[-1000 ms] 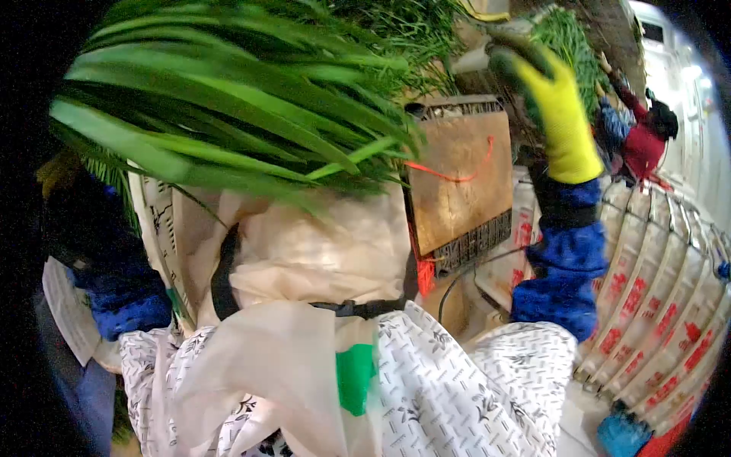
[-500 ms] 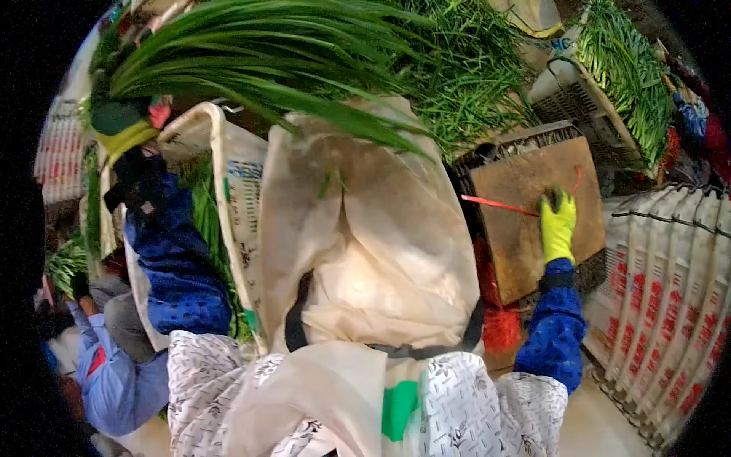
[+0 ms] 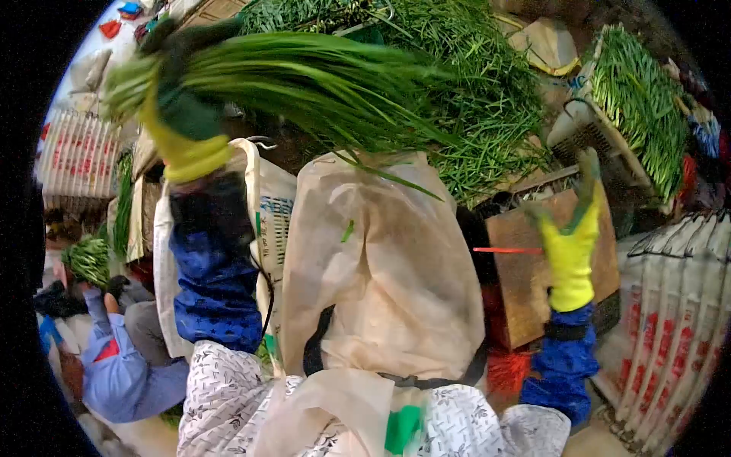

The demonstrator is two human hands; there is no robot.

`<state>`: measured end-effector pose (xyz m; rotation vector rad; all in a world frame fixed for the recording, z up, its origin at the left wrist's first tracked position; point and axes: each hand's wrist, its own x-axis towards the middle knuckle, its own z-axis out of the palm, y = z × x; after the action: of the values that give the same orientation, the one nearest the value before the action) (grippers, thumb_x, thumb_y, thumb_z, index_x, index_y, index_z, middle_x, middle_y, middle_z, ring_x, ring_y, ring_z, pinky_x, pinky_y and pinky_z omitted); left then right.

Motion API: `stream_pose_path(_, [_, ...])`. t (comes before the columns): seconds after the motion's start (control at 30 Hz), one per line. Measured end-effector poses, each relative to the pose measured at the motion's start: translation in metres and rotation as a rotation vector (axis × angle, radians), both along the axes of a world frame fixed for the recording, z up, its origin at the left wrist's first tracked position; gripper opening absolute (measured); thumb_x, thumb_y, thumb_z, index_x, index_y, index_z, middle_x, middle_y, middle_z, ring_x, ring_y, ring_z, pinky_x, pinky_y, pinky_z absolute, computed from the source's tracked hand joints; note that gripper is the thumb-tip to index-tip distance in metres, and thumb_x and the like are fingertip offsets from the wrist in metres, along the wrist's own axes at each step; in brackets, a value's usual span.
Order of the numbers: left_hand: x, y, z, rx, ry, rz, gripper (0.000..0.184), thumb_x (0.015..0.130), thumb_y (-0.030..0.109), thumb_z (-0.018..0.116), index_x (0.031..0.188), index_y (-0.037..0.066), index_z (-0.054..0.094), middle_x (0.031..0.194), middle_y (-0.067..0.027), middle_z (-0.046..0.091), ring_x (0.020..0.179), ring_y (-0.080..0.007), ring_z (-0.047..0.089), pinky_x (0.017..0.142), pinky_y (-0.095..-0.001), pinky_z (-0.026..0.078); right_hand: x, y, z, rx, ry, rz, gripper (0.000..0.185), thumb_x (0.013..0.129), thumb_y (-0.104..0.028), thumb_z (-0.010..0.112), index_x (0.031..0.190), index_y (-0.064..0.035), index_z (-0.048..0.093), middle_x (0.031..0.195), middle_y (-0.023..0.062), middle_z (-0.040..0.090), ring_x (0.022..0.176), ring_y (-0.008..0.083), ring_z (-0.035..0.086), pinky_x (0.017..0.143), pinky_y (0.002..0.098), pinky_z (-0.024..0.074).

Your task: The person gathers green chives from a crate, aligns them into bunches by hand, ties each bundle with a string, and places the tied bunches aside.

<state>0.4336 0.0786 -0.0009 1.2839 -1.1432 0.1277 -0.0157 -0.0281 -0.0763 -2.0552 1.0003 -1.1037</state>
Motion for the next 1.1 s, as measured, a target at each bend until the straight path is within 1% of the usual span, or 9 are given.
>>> stream_pose_path(0.13, [-0.13,-0.024,0.022,0.014,-0.53,-0.359,0.017,0.082,0.022,0.06,0.094,0.01,0.06,0.088,-0.0088,0.061,0.084,-0.0235,0.062,0.075,-0.0402,0.05,0.08,0.009,0.025,-0.254,-0.119,0.298,0.088,0.073,-0.003,0.076,0.146,-0.0039,0.027,0.148,0.0139,0.033,0.134,0.0229,0.034,0.11,0.0369,0.0294])
stream_pose_path(0.17, [-0.153,-0.034,0.024,0.081,-0.767,-0.325,0.011,0.08,0.021,0.06,0.087,0.012,0.06,0.083,-0.0065,0.06,0.079,-0.0231,0.061,0.073,-0.0405,0.049,0.079,0.0,0.017,0.195,-0.337,0.305,0.08,0.078,-0.005,0.072,0.145,-0.0018,0.028,0.148,0.0148,0.034,0.132,0.0232,0.037,0.108,0.0365,0.0325])
stream_pose_path(0.2, [-0.168,-0.04,0.027,0.167,-0.998,-0.288,0.006,0.078,0.02,0.061,0.08,0.015,0.06,0.077,-0.0041,0.059,0.075,-0.0228,0.06,0.07,-0.0408,0.048,0.076,0.002,0.016,0.196,-0.337,0.241,0.074,0.082,-0.01,0.068,0.144,-0.0002,0.03,0.145,0.0153,0.036,0.129,0.0238,0.041,0.106,0.0362,0.0349])
stream_pose_path(0.3, [-0.182,-0.039,-0.02,0.223,-1.029,-0.291,0.003,0.073,0.022,0.06,0.074,0.019,0.06,0.069,0.0013,0.055,0.069,-0.0191,0.057,0.063,-0.0368,0.044,0.068,0.017,0.029,0.004,-0.227,0.061,0.065,0.091,-0.024,0.06,0.142,0.0033,0.032,0.137,0.0164,0.045,0.121,0.0265,0.049,0.102,0.0362,0.0396])
stream_pose_path(0.43, [-0.211,-0.035,-0.053,0.326,-1.137,-0.169,0.006,0.073,0.025,0.06,0.07,0.02,0.062,0.064,0.0021,0.057,0.067,-0.0194,0.059,0.063,-0.0356,0.045,0.093,0.039,0.029,-0.1,-0.062,0.316,0.071,0.092,-0.037,0.059,0.144,0.0007,0.029,0.138,0.0157,0.043,0.119,0.028,0.05,0.1,0.0385,0.0415])
stream_pose_path(0.53, [-0.185,-0.038,-0.061,0.283,-1.043,-0.28,0.006,0.074,0.025,0.059,0.074,0.02,0.063,0.07,0.0013,0.057,0.072,-0.0205,0.059,0.065,-0.0374,0.044,0.114,0.045,0.02,0.543,-0.843,0.344,0.055,0.099,-0.038,0.042,0.142,-0.004,0.036,0.136,0.0155,0.048,0.115,0.0246,0.054,0.097,0.0362,0.0432])
stream_pose_path(0.83, [-0.152,-0.037,0.027,0.171,-0.512,-0.369,0.026,0.074,0.02,0.063,0.1,0.014,0.063,0.09,-0.0065,0.062,0.086,-0.0251,0.061,0.077,-0.0368,0.047,0.184,0.004,0.028,-0.6,0.02,0.198,0.048,0.075,-0.015,0.07,0.118,-0.008,0.052,0.119,0.0127,0.052,0.109,0.0296,0.051,0.091,0.0369,0.0442])
stream_pose_path(0.97, [-0.157,-0.041,0.034,0.275,-0.081,-0.615,0.033,0.075,0.021,0.065,0.106,0.011,0.06,0.096,-0.0098,0.062,0.09,-0.0273,0.061,0.08,-0.0365,0.047,0.193,-0.027,0.058,-0.586,-0.267,0.194,0.047,0.075,-0.016,0.071,0.118,-0.0046,0.054,0.111,0.0144,0.061,0.102,0.029,0.059,0.087,0.0365,0.0497])
stream_pose_path(1.1, [-0.176,-0.062,0.013,0.405,0.296,-0.882,0.041,0.075,0.022,0.067,0.113,0.008,0.058,0.102,-0.0131,0.062,0.094,-0.0295,0.061,0.083,-0.0363,0.048,0.102,-0.027,0.124,-0.606,0.211,0.052,0.047,0.065,-0.015,0.084,0.104,-0.0026,0.062,0.092,0.0118,0.068,0.083,0.0226,0.065,0.074,0.0313,0.0525])
